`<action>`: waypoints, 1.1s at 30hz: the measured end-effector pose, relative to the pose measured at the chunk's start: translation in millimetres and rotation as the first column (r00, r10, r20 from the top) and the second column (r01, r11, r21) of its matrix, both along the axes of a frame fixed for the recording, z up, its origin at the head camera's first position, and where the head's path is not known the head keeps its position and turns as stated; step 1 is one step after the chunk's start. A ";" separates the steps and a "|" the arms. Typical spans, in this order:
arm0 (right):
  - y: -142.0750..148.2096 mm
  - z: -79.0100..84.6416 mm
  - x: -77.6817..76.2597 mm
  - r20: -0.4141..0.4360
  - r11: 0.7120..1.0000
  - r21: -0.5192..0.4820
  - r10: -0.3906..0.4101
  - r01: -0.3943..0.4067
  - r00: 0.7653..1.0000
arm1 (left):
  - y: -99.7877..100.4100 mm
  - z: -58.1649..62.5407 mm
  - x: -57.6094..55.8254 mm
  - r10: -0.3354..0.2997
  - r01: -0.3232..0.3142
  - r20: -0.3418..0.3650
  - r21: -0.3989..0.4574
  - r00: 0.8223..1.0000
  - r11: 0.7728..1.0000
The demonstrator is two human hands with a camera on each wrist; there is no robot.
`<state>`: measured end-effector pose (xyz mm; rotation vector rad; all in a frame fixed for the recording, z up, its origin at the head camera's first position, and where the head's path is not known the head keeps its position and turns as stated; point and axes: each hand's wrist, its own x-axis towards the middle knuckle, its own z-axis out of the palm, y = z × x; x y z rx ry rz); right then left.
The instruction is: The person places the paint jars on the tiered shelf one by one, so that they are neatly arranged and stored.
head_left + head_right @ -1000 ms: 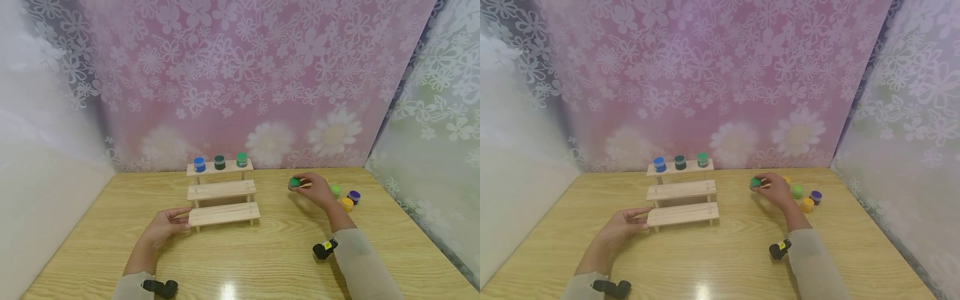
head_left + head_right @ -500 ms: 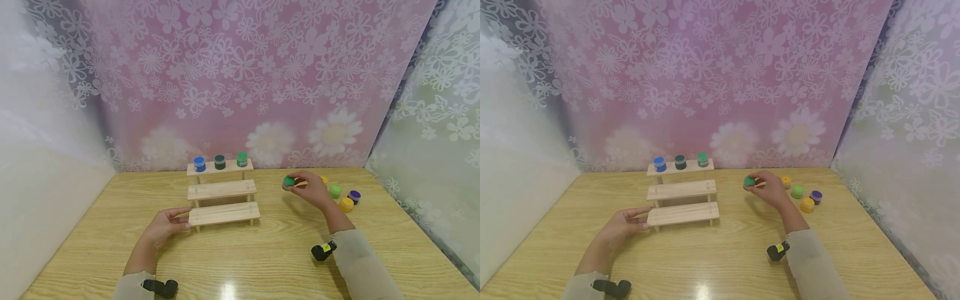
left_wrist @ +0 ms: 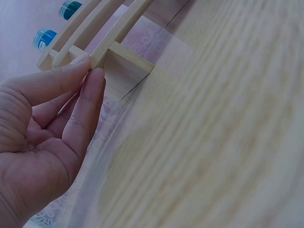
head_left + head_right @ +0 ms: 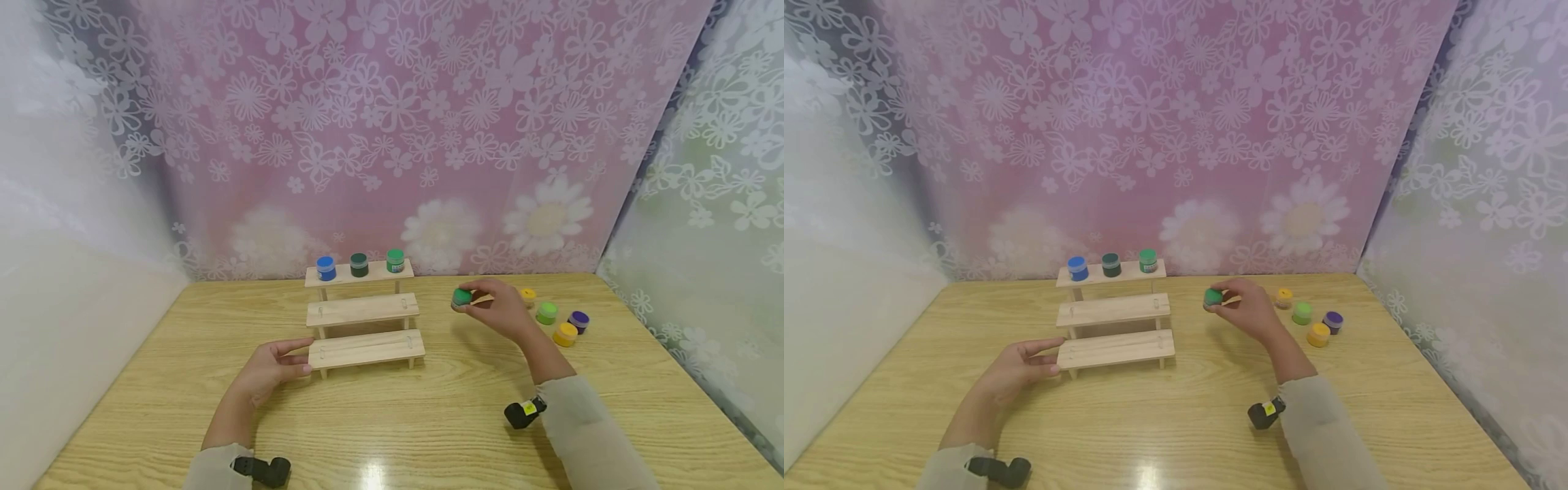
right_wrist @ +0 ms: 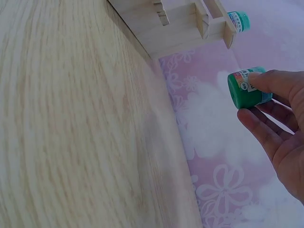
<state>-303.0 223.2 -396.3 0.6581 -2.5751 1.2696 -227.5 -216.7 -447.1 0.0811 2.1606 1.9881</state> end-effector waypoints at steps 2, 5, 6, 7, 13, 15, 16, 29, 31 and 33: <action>-2.6 1.6 0.9 -0.003 1.000 -0.005 0.010 -0.010 1.000 | 0.2 0.1 0.2 -0.001 0.001 -0.002 -0.002 1.000 1.000; -6.1 3.6 2.1 -0.004 0.999 -0.019 0.030 -0.030 1.000 | 0.2 0.7 0.5 0.001 -0.001 0.001 -0.007 1.000 1.000; -7.3 4.2 2.4 -0.005 0.999 -0.024 0.038 -0.039 0.999 | 0.3 0.8 0.8 0.000 0.000 0.000 -0.008 1.000 1.000; -8.5 4.7 2.6 -0.006 0.999 -0.026 0.044 -0.044 0.999 | 0.4 1.0 0.9 0.000 0.000 0.001 -0.009 1.000 1.000; -16.6 8.8 5.3 -0.021 0.998 -0.009 0.062 -0.062 0.998 | 0.1 1.7 1.0 -0.002 0.002 0.001 -0.011 1.000 1.000; -19.6 10.3 6.7 -0.029 0.997 -0.010 0.070 -0.071 0.997 | 0.0 1.8 0.9 -0.002 0.002 0.001 -0.010 1.000 1.000; -21.0 10.7 7.0 -0.035 0.997 -0.010 0.076 -0.076 0.996 | -0.1 1.9 0.8 -0.002 0.002 0.002 -0.010 1.000 1.000; -42.1 20.7 13.7 -0.065 0.990 -0.040 0.132 -0.135 0.989 | -0.2 0.7 0.5 -0.008 0.008 0.002 -0.008 1.000 1.000; -46.1 21.3 13.8 -0.069 0.990 -0.036 0.135 -0.138 0.988 | -0.3 0.3 0.5 -0.011 0.011 0.000 -0.010 1.000 1.000; -49.6 22.0 13.8 -0.074 0.989 -0.032 0.144 -0.147 0.987 | -0.3 0.2 0.4 -0.013 0.013 -0.001 -0.010 1.000 1.000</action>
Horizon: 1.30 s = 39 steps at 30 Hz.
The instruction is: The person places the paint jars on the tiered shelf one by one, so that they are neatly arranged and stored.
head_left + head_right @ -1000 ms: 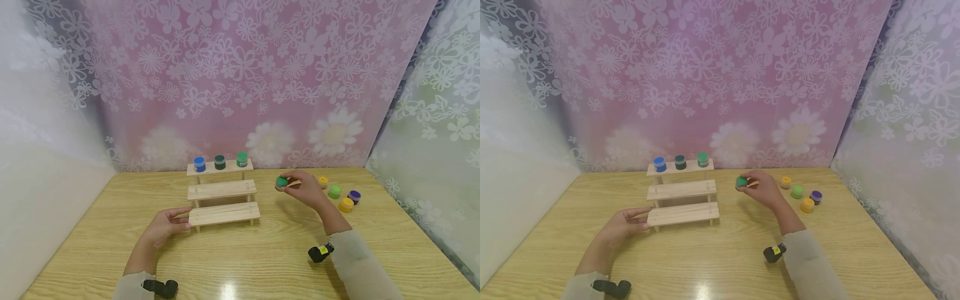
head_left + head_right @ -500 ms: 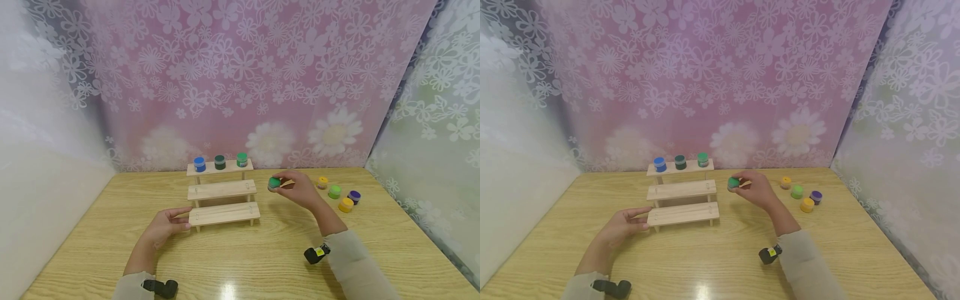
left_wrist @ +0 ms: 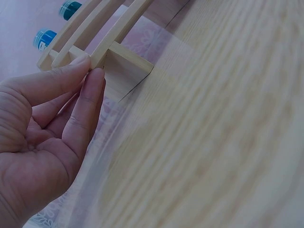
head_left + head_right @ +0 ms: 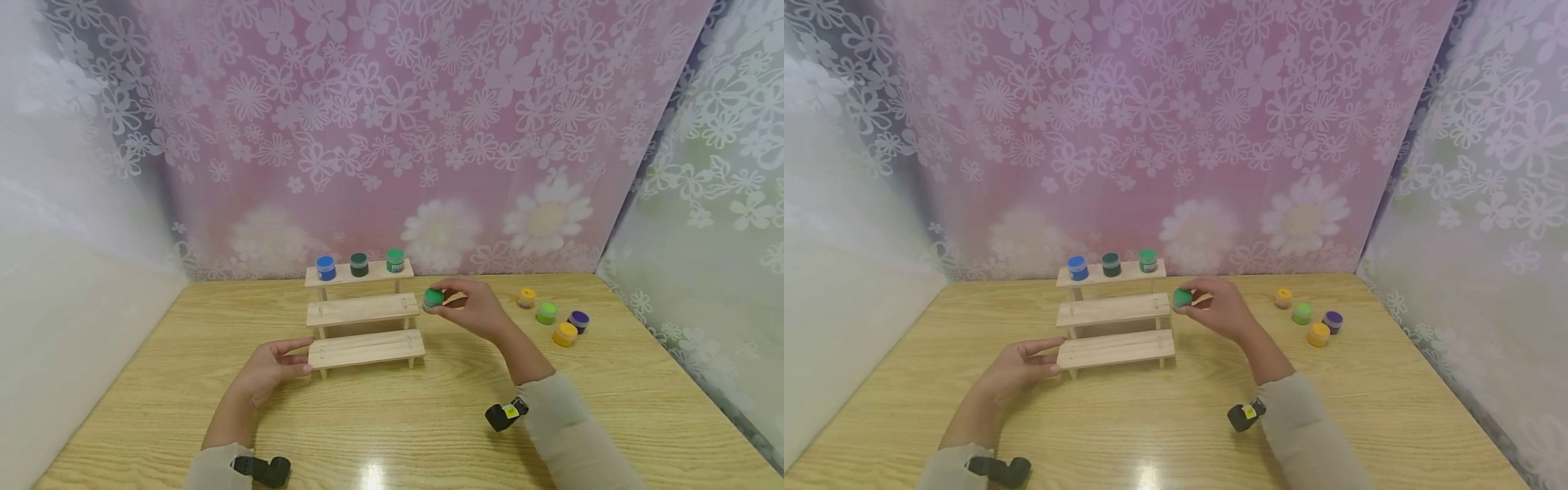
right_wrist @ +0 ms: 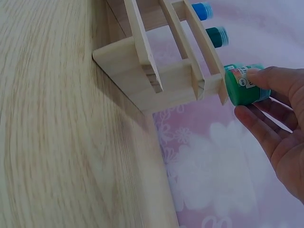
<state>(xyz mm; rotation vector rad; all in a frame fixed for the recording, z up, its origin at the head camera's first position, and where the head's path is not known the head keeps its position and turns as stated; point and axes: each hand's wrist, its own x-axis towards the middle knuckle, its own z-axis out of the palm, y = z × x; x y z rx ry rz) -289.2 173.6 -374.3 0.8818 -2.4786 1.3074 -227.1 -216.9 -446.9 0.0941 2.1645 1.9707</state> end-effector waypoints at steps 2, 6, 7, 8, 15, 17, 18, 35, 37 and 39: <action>-3.3 0.5 0.2 -0.007 1.000 -0.001 0.013 -0.013 1.000 | -0.2 0.1 0.0 0.003 -0.003 0.003 0.000 1.000 1.000; -8.9 -1.5 -2.9 -0.021 0.999 -0.014 0.045 -0.045 0.999 | -0.2 0.5 -0.1 0.006 -0.006 0.003 0.002 1.000 1.000; -10.9 -1.2 -3.1 -0.024 0.999 -0.016 0.051 -0.052 0.998 | -0.2 0.5 -0.1 0.006 -0.006 0.002 0.002 1.000 1.000; -12.9 -0.8 -3.2 -0.029 0.998 -0.019 0.059 -0.060 0.998 | 0.0 0.4 0.0 0.005 -0.005 0.001 0.002 1.000 1.000; -27.4 2.1 -1.6 -0.018 0.995 -0.035 0.088 -0.088 0.996 | -0.1 1.2 0.1 0.014 -0.014 0.014 0.006 1.000 1.000; -31.5 3.0 -1.5 -0.010 0.995 -0.042 0.093 -0.094 0.996 | 0.1 1.4 0.1 0.015 -0.015 0.013 0.006 1.000 1.000; -33.5 3.5 -1.3 -0.006 0.994 -0.045 0.096 -0.096 0.995 | 0.1 1.5 0.0 0.015 -0.016 0.015 0.006 1.000 1.000; -70.2 14.7 1.1 0.015 0.982 -0.072 0.174 -0.172 0.985 | -0.3 1.6 -2.1 0.015 -0.015 0.011 -0.002 1.000 1.000; -74.2 14.7 1.4 0.018 0.981 -0.072 0.185 -0.183 0.983 | -0.7 1.3 -1.9 0.012 -0.012 0.013 0.001 1.000 1.000; -78.1 14.1 1.2 0.022 0.980 -0.068 0.188 -0.186 0.982 | -0.8 1.2 -1.7 0.010 -0.010 0.014 0.002 1.000 1.000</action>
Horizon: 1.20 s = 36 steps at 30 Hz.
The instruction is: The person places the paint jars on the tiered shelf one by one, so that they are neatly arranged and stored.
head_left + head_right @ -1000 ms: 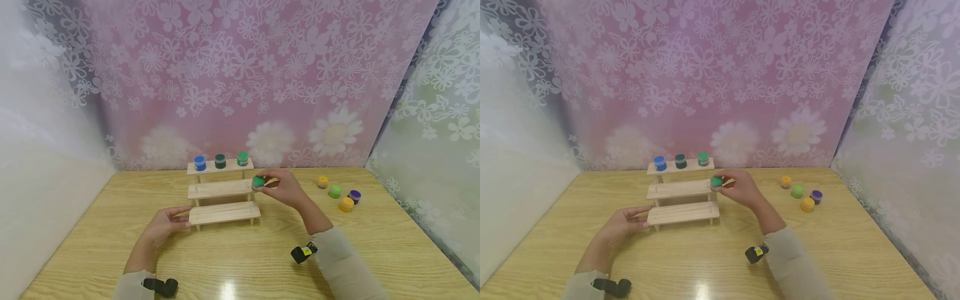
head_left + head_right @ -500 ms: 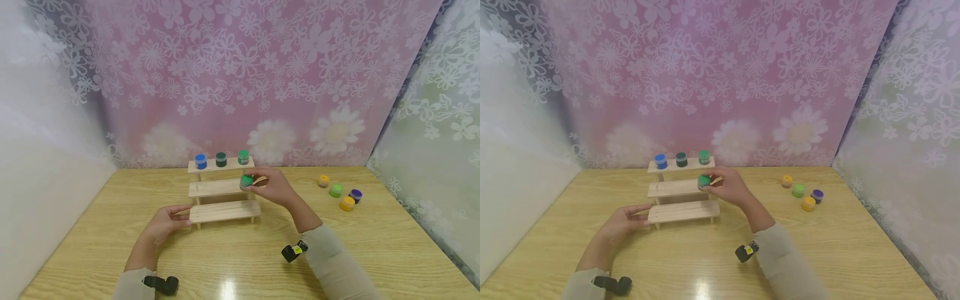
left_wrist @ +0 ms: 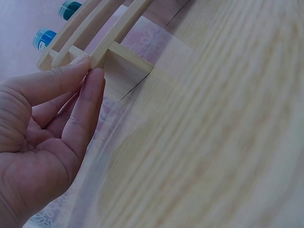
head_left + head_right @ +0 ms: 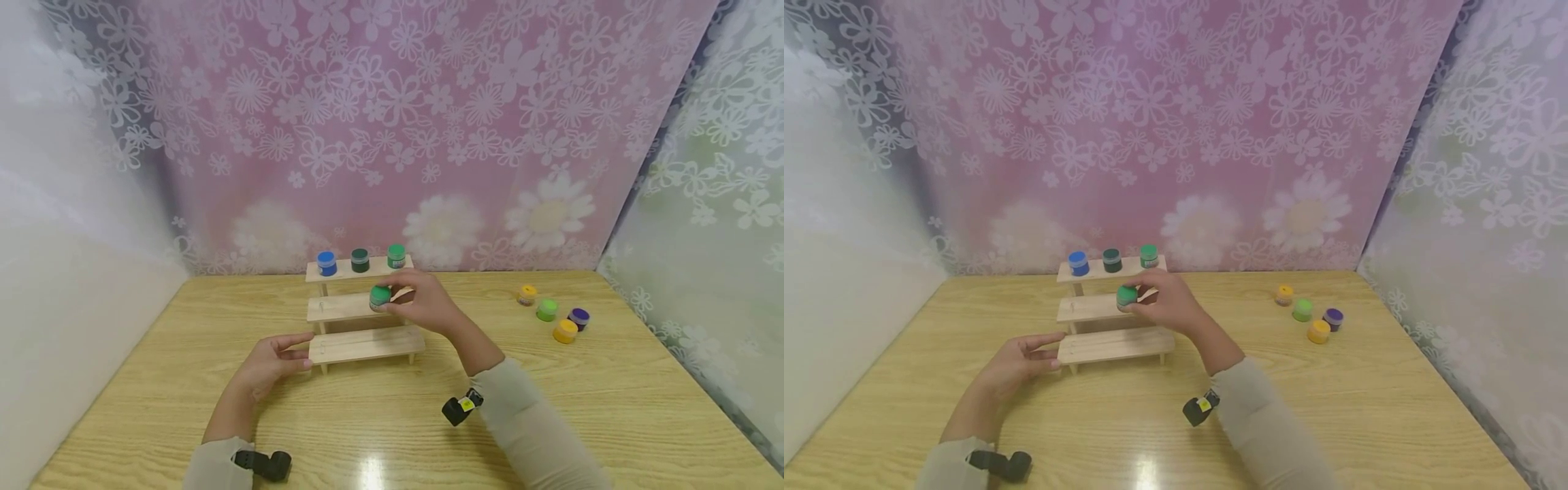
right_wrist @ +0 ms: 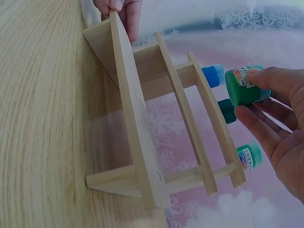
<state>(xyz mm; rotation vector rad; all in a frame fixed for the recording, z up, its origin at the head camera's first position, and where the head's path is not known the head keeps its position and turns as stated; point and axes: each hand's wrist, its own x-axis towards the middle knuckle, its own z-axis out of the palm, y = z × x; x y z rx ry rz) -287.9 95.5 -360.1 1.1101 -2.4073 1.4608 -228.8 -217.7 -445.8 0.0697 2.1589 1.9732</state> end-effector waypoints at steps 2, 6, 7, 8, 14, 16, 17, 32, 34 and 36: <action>-3.7 -1.0 -1.2 0.003 1.000 0.005 0.007 -0.007 1.000 | 0.1 0.1 0.0 -0.003 0.003 0.000 0.001 1.000 1.000; -11.1 -1.6 -3.4 -0.012 1.000 0.023 0.017 -0.016 1.000 | 0.4 0.4 0.3 -0.009 0.009 -0.005 0.002 1.000 1.000; -12.9 -1.8 -4.0 -0.015 0.999 0.025 0.021 -0.021 1.000 | 0.5 0.6 0.5 -0.009 0.009 -0.007 0.001 1.000 1.000; -14.8 -1.6 -4.4 -0.017 0.999 0.029 0.022 -0.022 1.000 | 0.4 0.6 0.5 -0.009 0.009 -0.008 0.001 1.000 1.000; -27.2 -3.7 -7.8 0.008 0.999 0.041 0.021 -0.022 1.000 | -0.4 -0.5 -0.2 -0.005 0.005 -0.007 0.000 1.000 1.000; -31.3 -5.0 -9.2 0.020 0.999 0.042 0.017 -0.017 1.000 | -0.2 -0.8 -0.5 -0.004 0.004 -0.006 0.000 1.000 1.000; -33.3 -5.5 -9.6 0.023 0.999 0.045 0.014 -0.015 1.000 | 0.0 -0.8 -0.4 -0.005 0.005 -0.005 -0.002 1.000 1.000; -58.7 -15.7 -16.5 0.065 0.994 0.102 -0.034 0.027 0.997 | 0.7 0.8 0.0 -0.006 0.006 -0.005 -0.008 1.000 1.000; -61.6 -16.8 -16.9 0.078 0.994 0.108 -0.039 0.031 0.996 | 0.8 0.9 0.1 -0.009 0.009 -0.006 -0.007 1.000 1.000; -64.3 -17.6 -17.4 0.087 0.993 0.115 -0.045 0.035 0.995 | 1.2 0.9 0.3 -0.008 0.008 -0.007 -0.006 1.000 1.000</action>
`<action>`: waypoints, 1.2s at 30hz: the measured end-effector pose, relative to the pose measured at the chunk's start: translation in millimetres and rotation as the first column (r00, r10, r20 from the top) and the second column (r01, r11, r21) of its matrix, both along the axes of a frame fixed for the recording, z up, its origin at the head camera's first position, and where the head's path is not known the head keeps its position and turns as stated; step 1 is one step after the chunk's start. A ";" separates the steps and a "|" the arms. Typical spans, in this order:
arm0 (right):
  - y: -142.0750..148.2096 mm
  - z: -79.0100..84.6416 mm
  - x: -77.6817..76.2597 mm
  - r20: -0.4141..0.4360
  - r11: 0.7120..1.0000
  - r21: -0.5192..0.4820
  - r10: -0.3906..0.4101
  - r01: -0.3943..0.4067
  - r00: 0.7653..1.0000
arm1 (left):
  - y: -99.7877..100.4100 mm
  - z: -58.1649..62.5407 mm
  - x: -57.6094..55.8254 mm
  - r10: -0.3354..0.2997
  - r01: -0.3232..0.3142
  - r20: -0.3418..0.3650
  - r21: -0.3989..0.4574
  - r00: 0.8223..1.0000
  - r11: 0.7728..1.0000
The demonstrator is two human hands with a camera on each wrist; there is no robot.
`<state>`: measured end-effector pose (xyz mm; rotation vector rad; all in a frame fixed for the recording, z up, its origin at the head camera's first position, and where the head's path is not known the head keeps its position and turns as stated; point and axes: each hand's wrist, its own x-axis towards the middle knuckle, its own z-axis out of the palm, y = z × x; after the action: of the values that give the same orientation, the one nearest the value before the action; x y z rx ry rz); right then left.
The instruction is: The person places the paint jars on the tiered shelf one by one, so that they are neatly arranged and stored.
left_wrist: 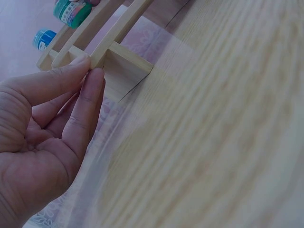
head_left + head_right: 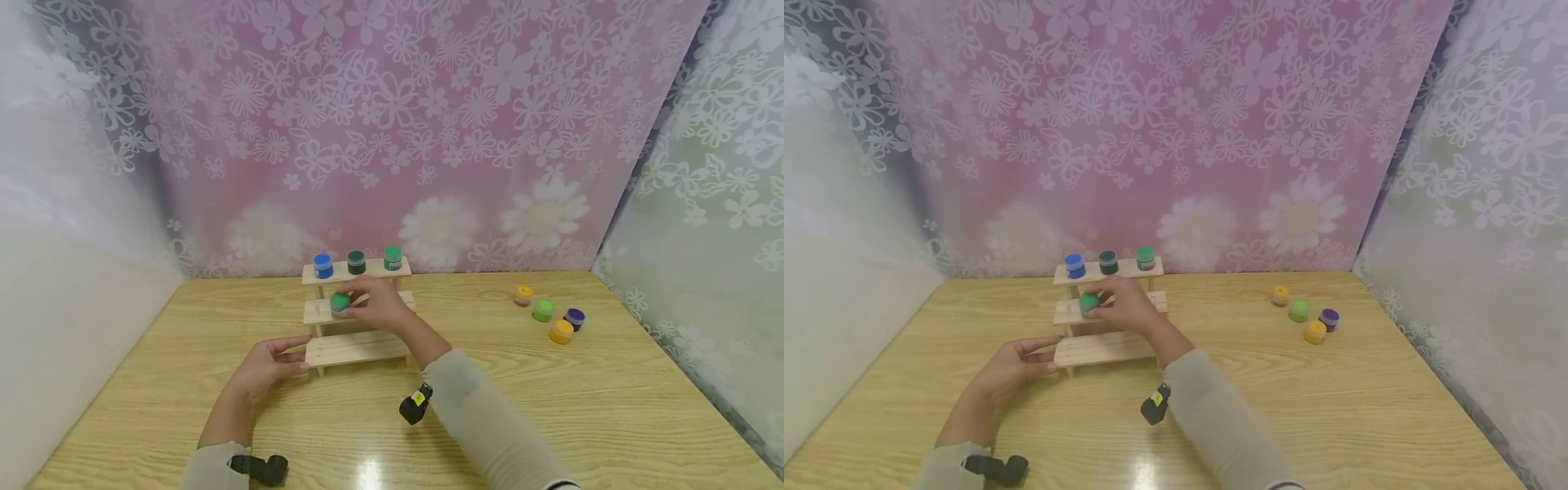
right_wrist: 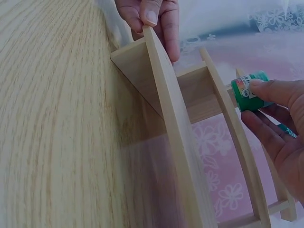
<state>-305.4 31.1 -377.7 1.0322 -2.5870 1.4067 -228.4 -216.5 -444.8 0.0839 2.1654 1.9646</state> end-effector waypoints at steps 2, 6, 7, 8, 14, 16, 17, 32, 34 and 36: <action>-2.8 -0.9 -0.7 0.005 1.000 0.006 -0.004 0.004 1.000 | 0.2 -0.1 0.2 0.002 -0.002 0.001 0.001 1.000 1.000; -8.6 -1.6 -1.2 -0.003 1.000 0.024 -0.010 0.010 1.000 | 0.7 -0.1 0.6 0.005 -0.005 0.003 0.007 1.000 1.000; -9.9 -1.8 -1.2 -0.008 1.000 0.027 -0.011 0.011 1.000 | 0.8 0.0 0.6 0.004 -0.004 0.001 0.006 1.000 1.000; -11.1 -2.1 -1.3 -0.012 0.999 0.029 -0.012 0.012 1.000 | 0.9 0.1 0.7 0.004 -0.004 0.001 0.005 1.000 1.000; -16.2 -4.6 -1.3 -0.012 0.999 0.031 -0.021 0.022 1.000 | 0.8 0.4 1.2 -0.005 0.005 0.001 0.006 1.000 1.000; -17.4 -5.0 -1.1 -0.014 0.999 0.033 -0.022 0.023 1.000 | 0.7 0.6 1.4 -0.006 0.006 0.001 0.007 1.000 1.000; -18.1 -5.3 -1.3 -0.012 0.999 0.031 -0.023 0.024 1.000 | 0.7 0.8 1.5 -0.006 0.006 0.001 0.008 1.000 1.000; -22.1 -4.9 -0.7 0.004 0.997 0.045 -0.064 0.064 0.998 | 0.7 0.1 1.0 -0.011 0.011 -0.008 -0.008 1.000 1.000; -20.4 -3.9 1.2 0.007 0.997 0.038 -0.071 0.071 0.997 | 0.6 0.0 0.9 -0.012 0.012 -0.008 -0.008 1.000 1.000; -18.2 -2.4 3.5 0.009 0.996 0.035 -0.083 0.082 0.997 | 0.6 0.0 0.8 -0.011 0.011 -0.007 -0.005 1.000 1.000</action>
<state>-301.8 13.0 -380.1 0.9123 -2.6374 1.3575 -227.7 -215.9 -444.8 0.1022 2.1694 1.9553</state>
